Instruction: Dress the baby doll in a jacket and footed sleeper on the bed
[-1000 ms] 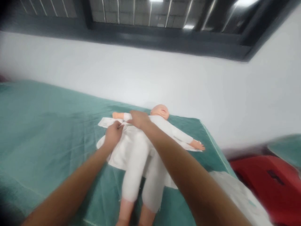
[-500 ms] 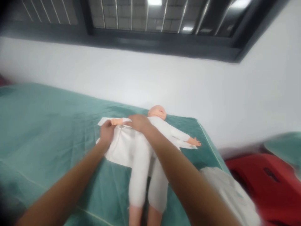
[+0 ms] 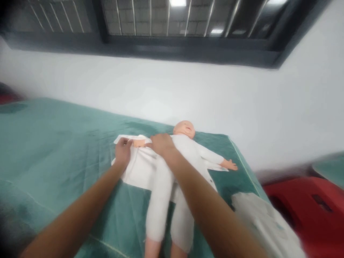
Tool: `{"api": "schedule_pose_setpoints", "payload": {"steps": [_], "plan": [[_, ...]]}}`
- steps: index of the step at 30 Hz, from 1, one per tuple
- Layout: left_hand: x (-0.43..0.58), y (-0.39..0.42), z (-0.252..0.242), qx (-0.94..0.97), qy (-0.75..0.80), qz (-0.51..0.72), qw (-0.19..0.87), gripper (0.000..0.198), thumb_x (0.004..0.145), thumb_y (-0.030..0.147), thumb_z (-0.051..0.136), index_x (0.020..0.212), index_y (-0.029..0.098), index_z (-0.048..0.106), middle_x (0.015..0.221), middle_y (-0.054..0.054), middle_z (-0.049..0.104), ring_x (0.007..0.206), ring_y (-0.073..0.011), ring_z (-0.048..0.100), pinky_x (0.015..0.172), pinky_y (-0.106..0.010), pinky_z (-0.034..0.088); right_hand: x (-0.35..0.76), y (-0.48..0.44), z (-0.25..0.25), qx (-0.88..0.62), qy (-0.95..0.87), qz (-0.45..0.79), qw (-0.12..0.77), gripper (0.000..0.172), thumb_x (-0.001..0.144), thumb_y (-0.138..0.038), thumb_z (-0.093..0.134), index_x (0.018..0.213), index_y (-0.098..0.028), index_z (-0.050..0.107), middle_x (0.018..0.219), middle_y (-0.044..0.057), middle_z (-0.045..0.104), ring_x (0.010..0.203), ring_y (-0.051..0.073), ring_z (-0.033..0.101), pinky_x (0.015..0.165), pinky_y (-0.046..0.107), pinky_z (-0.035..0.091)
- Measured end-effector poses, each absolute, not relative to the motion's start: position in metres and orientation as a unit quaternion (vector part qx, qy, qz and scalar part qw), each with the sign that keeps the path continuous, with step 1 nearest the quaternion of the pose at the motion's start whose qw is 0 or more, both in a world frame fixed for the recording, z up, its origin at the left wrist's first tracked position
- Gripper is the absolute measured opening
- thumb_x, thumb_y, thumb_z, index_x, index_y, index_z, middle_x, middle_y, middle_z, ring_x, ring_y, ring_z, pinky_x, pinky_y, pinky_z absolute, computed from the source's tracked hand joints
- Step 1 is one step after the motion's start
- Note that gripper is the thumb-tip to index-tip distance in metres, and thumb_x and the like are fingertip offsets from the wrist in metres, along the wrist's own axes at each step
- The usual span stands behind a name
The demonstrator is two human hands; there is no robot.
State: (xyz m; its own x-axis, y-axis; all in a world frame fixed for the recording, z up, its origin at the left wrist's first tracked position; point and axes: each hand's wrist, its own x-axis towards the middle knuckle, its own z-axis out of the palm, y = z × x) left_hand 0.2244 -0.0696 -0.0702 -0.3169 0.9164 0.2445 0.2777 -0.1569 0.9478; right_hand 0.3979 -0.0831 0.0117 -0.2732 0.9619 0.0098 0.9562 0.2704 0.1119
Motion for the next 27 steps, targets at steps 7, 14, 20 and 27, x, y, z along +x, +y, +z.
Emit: {"api": "schedule_pose_setpoints", "payload": {"steps": [7,14,20,27], "plan": [[0.229,-0.073,-0.075,0.606,0.564,0.511,0.229,0.013,0.089,0.029,0.048,0.078,0.022,0.051,0.072,0.002,0.058,0.071,-0.0168,0.054,0.069,-0.027,0.038,0.39,-0.078,0.005,0.615,0.787,0.036,0.041,0.045,0.095,-0.056,0.044,0.105,-0.02,0.069,0.107,0.013,0.073,0.098,0.029,0.066,0.087,0.04,0.046],[0.235,-0.082,-0.079,0.732,0.521,0.412,0.15,0.024,0.099,0.036,0.038,0.087,0.023,0.054,0.083,-0.003,0.063,0.076,-0.0197,0.057,0.069,-0.029,0.036,0.383,-0.071,0.0,0.624,0.781,0.025,0.031,0.046,0.095,-0.055,0.041,0.104,-0.021,0.071,0.104,0.014,0.073,0.098,0.03,0.067,0.088,0.042,0.046],[0.239,-0.082,-0.079,0.753,0.533,0.366,0.122,0.028,0.101,0.039,0.033,0.093,0.023,0.055,0.086,-0.005,0.065,0.078,-0.0218,0.06,0.067,-0.03,0.034,0.377,-0.064,-0.005,0.637,0.771,0.019,0.018,0.037,0.094,-0.045,0.046,0.101,-0.019,0.072,0.105,0.015,0.073,0.092,0.03,0.068,0.082,0.041,0.048],[0.236,-0.079,-0.077,0.698,0.59,0.392,0.101,0.03,0.101,0.032,0.029,0.089,0.021,0.054,0.084,-0.006,0.064,0.078,-0.0213,0.058,0.069,-0.031,0.036,0.392,-0.084,0.003,0.62,0.784,0.034,-0.03,0.041,0.092,-0.043,0.052,0.122,-0.017,0.062,0.123,0.015,0.065,0.115,0.032,0.057,0.096,0.043,0.042]]}}
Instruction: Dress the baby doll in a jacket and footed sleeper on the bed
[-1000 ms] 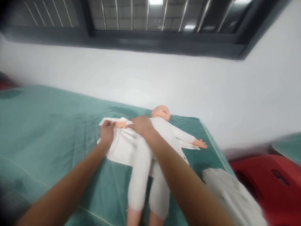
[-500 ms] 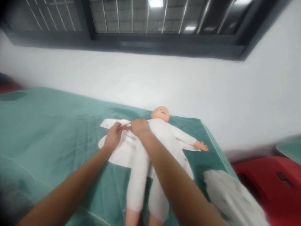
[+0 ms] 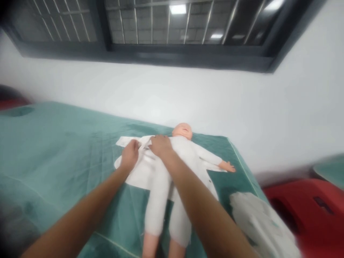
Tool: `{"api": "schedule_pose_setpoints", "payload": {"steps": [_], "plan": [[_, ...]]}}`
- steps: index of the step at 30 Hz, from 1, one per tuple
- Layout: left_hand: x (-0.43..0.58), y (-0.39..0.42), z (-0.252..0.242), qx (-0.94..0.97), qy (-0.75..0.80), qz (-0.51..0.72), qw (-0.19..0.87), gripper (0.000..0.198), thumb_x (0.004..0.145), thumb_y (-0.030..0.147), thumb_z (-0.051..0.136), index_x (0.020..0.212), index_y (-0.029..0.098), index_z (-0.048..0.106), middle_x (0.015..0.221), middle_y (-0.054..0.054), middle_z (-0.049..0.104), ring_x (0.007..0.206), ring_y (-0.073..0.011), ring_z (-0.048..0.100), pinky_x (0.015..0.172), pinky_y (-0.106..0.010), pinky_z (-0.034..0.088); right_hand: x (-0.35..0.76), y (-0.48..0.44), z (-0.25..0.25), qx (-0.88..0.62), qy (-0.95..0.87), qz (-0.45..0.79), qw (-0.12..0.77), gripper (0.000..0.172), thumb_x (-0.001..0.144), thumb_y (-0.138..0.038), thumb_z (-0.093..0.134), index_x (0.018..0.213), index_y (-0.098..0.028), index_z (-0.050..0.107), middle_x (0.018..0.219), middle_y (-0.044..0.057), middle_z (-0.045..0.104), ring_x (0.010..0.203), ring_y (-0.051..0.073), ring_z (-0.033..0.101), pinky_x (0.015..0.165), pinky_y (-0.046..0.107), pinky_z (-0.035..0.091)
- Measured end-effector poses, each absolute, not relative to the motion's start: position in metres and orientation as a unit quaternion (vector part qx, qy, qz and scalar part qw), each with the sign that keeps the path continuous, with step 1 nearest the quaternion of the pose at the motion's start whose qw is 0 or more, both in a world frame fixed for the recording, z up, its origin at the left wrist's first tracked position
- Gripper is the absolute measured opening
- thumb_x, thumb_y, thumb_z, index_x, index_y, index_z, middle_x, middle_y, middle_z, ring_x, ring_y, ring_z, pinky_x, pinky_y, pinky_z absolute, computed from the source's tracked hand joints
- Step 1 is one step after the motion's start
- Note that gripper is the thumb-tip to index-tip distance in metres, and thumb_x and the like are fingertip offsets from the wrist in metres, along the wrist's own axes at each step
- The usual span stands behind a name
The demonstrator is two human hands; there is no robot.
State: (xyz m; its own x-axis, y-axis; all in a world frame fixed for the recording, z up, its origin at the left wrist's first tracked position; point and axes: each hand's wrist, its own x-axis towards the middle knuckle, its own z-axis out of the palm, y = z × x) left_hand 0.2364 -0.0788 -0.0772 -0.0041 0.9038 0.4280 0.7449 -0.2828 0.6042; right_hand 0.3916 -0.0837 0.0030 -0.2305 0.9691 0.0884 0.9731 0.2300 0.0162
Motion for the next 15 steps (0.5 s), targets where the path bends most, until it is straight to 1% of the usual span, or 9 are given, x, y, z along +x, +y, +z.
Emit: {"api": "schedule_pose_setpoints", "payload": {"steps": [4,5,6,8,10,11,12,13,15], "plan": [[0.236,-0.071,-0.082,0.667,0.641,0.378,0.035,0.02,0.097,0.025,0.04,0.088,0.02,0.057,0.092,-0.007,0.064,0.09,-0.0238,0.058,0.077,-0.033,0.04,0.417,-0.104,0.016,-0.627,-0.775,-0.038,0.062,0.038,0.094,-0.038,0.048,0.123,-0.017,0.061,0.123,0.014,0.065,0.112,0.03,0.058,0.094,0.04,0.042],[0.236,-0.07,-0.083,0.661,0.651,0.373,0.027,0.019,0.096,0.024,0.041,0.088,0.019,0.058,0.093,-0.008,0.064,0.092,-0.0247,0.058,0.079,-0.034,0.041,0.426,-0.108,0.018,-0.634,-0.768,-0.036,0.083,0.038,0.095,-0.038,0.046,0.122,-0.017,0.062,0.122,0.014,0.065,0.111,0.029,0.058,0.093,0.039,0.043],[0.236,-0.068,-0.084,0.655,0.659,0.368,0.022,0.018,0.095,0.022,0.042,0.089,0.019,0.059,0.094,-0.009,0.064,0.094,-0.0254,0.058,0.08,-0.035,0.041,0.437,-0.113,0.019,-0.643,-0.756,-0.032,0.117,0.037,0.095,-0.037,0.045,0.121,-0.016,0.062,0.122,0.014,0.066,0.111,0.028,0.059,0.092,0.038,0.043],[0.237,-0.067,-0.085,0.648,0.671,0.36,0.017,0.017,0.095,0.022,0.043,0.092,0.018,0.06,0.098,-0.01,0.064,0.097,-0.0267,0.058,0.083,-0.036,0.042,0.463,-0.123,0.017,-0.673,-0.705,-0.027,0.223,0.035,0.094,-0.032,0.043,0.116,-0.015,0.064,0.118,0.014,0.067,0.108,0.027,0.06,0.091,0.035,0.044],[0.237,-0.067,-0.085,0.643,0.681,0.35,0.01,0.017,0.094,0.025,0.045,0.096,0.017,0.06,0.101,-0.011,0.063,0.1,-0.0276,0.058,0.086,-0.037,0.043,0.488,-0.135,0.008,-0.718,-0.61,-0.043,0.333,0.034,0.091,-0.027,0.042,0.112,-0.013,0.065,0.113,0.015,0.068,0.105,0.027,0.061,0.09,0.035,0.044],[0.237,-0.068,-0.085,0.641,0.685,0.346,0.006,0.018,0.094,0.027,0.046,0.098,0.017,0.06,0.103,-0.011,0.063,0.102,-0.0281,0.058,0.087,-0.038,0.043,0.499,-0.142,0.002,-0.747,-0.55,-0.057,0.369,0.035,0.09,-0.027,0.041,0.112,-0.011,0.064,0.11,0.016,0.068,0.104,0.028,0.061,0.089,0.036,0.044],[0.238,-0.068,-0.085,0.64,0.688,0.342,0.004,0.019,0.094,0.029,0.047,0.1,0.016,0.06,0.105,-0.011,0.062,0.103,-0.0287,0.058,0.088,-0.039,0.043,0.508,-0.149,-0.004,-0.775,-0.496,-0.061,0.387,0.037,0.09,-0.028,0.041,0.114,-0.011,0.063,0.108,0.017,0.068,0.103,0.029,0.061,0.088,0.037,0.045],[0.238,-0.069,-0.084,0.637,0.692,0.339,0.001,0.021,0.094,0.031,0.047,0.101,0.016,0.06,0.106,-0.012,0.062,0.104,-0.0292,0.057,0.089,-0.039,0.043,0.515,-0.156,-0.011,-0.801,-0.456,-0.044,0.386,0.038,0.091,-0.029,0.04,0.115,-0.011,0.063,0.104,0.016,0.069,0.1,0.03,0.062,0.087,0.038,0.045],[0.239,-0.07,-0.083,0.632,0.702,0.329,0.0,0.025,0.095,0.034,0.046,0.103,0.015,0.06,0.107,-0.012,0.062,0.105,-0.0302,0.058,0.089,-0.04,0.043,0.522,-0.167,-0.02,-0.834,-0.42,0.014,0.358,0.041,0.092,-0.035,0.038,0.118,-0.013,0.061,0.096,0.015,0.071,0.096,0.032,0.064,0.083,0.041,0.046]]}}
